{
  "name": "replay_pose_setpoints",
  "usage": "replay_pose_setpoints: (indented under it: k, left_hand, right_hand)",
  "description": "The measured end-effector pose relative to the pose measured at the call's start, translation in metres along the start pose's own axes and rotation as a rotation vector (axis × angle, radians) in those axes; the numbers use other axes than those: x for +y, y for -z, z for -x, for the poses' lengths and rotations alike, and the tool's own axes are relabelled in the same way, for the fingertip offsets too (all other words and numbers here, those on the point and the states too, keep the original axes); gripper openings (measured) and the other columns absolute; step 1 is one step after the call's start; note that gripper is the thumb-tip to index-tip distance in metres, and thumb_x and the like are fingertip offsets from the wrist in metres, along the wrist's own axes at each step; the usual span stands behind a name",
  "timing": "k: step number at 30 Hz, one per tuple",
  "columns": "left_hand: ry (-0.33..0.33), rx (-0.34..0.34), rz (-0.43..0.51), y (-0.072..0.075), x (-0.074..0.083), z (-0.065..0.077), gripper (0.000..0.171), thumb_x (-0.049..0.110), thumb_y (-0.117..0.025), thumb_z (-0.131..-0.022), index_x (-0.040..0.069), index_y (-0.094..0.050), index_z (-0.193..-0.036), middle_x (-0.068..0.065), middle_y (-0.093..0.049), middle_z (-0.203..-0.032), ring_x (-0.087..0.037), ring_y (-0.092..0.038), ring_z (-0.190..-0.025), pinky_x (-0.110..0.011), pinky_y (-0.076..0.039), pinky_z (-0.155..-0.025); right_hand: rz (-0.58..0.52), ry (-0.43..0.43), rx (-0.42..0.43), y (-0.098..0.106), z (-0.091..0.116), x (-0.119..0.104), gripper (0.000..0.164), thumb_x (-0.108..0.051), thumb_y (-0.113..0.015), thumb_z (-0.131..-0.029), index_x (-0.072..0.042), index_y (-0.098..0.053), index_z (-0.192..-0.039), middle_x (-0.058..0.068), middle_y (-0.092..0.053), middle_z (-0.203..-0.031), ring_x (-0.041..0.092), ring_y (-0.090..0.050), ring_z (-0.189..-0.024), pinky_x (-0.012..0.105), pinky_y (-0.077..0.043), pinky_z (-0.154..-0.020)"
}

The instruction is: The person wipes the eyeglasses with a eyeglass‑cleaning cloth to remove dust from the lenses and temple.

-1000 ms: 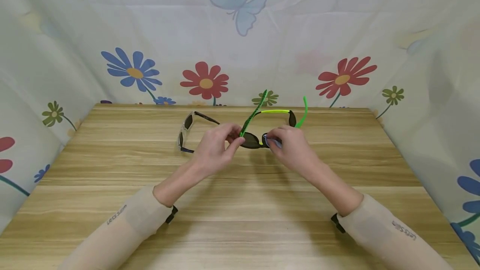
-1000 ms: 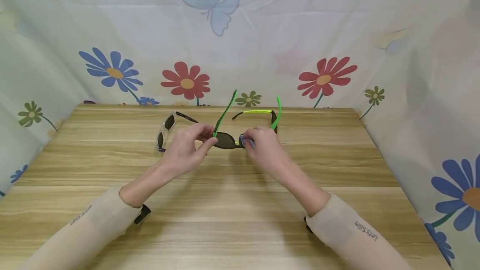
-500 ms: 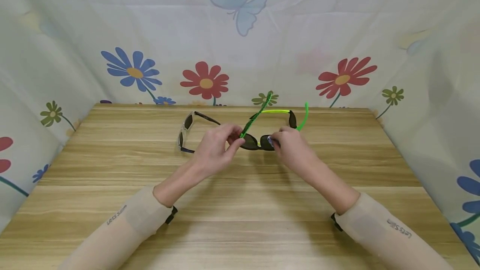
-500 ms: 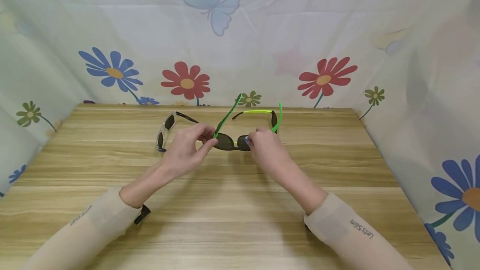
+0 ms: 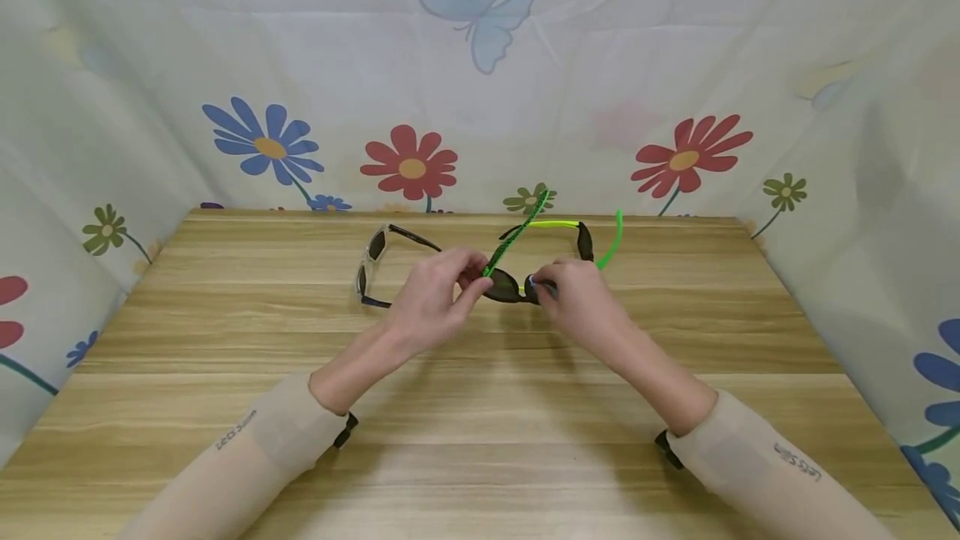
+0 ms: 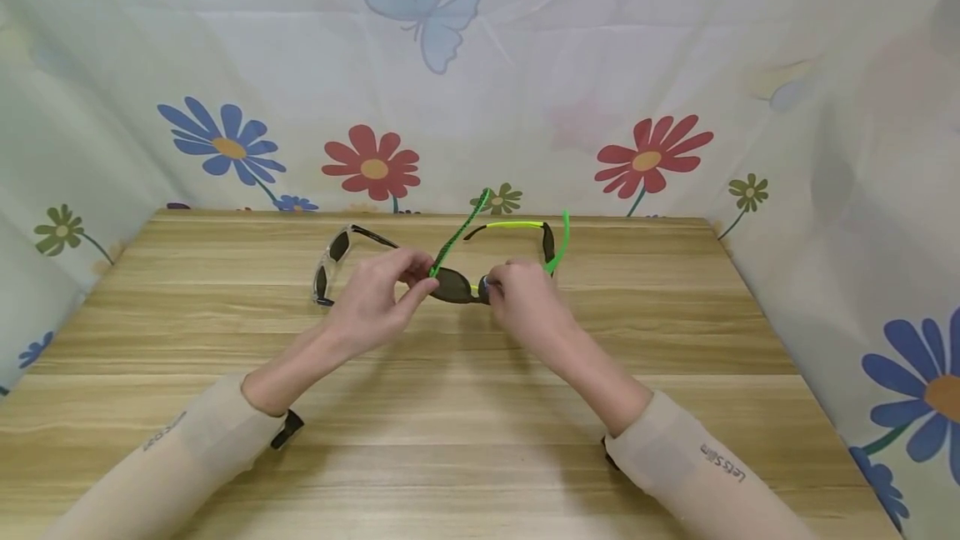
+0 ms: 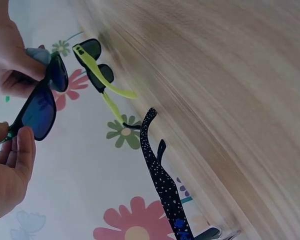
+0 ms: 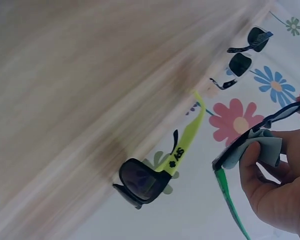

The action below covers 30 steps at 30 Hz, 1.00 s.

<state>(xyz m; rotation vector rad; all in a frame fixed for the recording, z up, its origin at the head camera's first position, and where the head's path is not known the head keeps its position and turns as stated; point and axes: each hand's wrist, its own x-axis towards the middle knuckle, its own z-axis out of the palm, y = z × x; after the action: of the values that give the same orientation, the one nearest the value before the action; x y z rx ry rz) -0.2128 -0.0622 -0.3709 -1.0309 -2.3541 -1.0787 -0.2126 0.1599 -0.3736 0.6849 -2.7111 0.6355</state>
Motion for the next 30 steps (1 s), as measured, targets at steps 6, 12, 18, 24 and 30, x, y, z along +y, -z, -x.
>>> replay_pose_setpoints:
  k: [6, 12, 18, 24, 30]
  left_hand:
    - [-0.007, -0.002, 0.016, -0.0010, 0.0016, -0.0012, 0.010, 0.007, -0.064, -0.092, 0.001, -0.063, -0.100, 0.002, -0.060, -0.086, -0.004, -0.057, -0.073, -0.017, -0.049, -0.066]
    - [-0.003, 0.015, 0.012, 0.0002, 0.0024, -0.0014, 0.010, 0.008, -0.063, -0.093, 0.001, -0.063, -0.100, 0.002, -0.060, -0.086, -0.004, -0.057, -0.075, -0.018, -0.049, -0.066]
    - [-0.016, 0.015, 0.011, -0.0010, 0.0013, 0.0000, 0.009, 0.007, -0.064, -0.092, 0.002, -0.063, -0.099, 0.001, -0.061, -0.086, -0.004, -0.058, -0.073, -0.017, -0.049, -0.065]
    - [-0.020, 0.015, 0.014, -0.0019, 0.0008, -0.0003, 0.008, 0.006, -0.064, -0.092, 0.001, -0.063, -0.098, 0.002, -0.060, -0.084, -0.003, -0.057, -0.072, -0.016, -0.049, -0.064]
    - [-0.012, 0.016, 0.005, 0.0002, 0.0016, -0.0013, 0.009, 0.007, -0.064, -0.092, 0.001, -0.063, -0.099, 0.002, -0.060, -0.084, -0.004, -0.057, -0.072, -0.017, -0.049, -0.064]
  right_hand:
    - [-0.017, -0.012, 0.010, 0.0046, -0.0009, -0.0035, 0.008, -0.003, -0.067, -0.087, 0.001, -0.073, -0.090, 0.011, -0.068, -0.085, 0.021, -0.066, -0.076, 0.034, -0.055, -0.064]
    - [0.016, -0.011, -0.019, 0.0052, -0.0016, -0.0017, 0.008, -0.002, -0.069, -0.085, 0.002, -0.073, -0.090, 0.013, -0.067, -0.084, 0.023, -0.065, -0.077, 0.033, -0.055, -0.065]
    - [0.123, -0.035, -0.085, 0.0026, 0.0002, 0.0021, 0.007, -0.002, -0.067, -0.087, -0.001, -0.072, -0.081, 0.008, -0.060, -0.075, 0.019, -0.059, -0.072, 0.031, -0.052, -0.061]
    - [0.205, -0.016, -0.085, 0.0020, 0.0013, 0.0033, 0.019, 0.001, -0.064, -0.087, -0.003, -0.063, -0.068, 0.005, -0.051, -0.066, 0.017, -0.051, -0.060, 0.028, -0.046, -0.053]
    - [0.212, -0.025, -0.084, 0.0036, 0.0016, 0.0021, 0.017, 0.000, -0.064, -0.088, -0.002, -0.064, -0.071, 0.004, -0.051, -0.066, 0.015, -0.050, -0.059, 0.027, -0.044, -0.051]
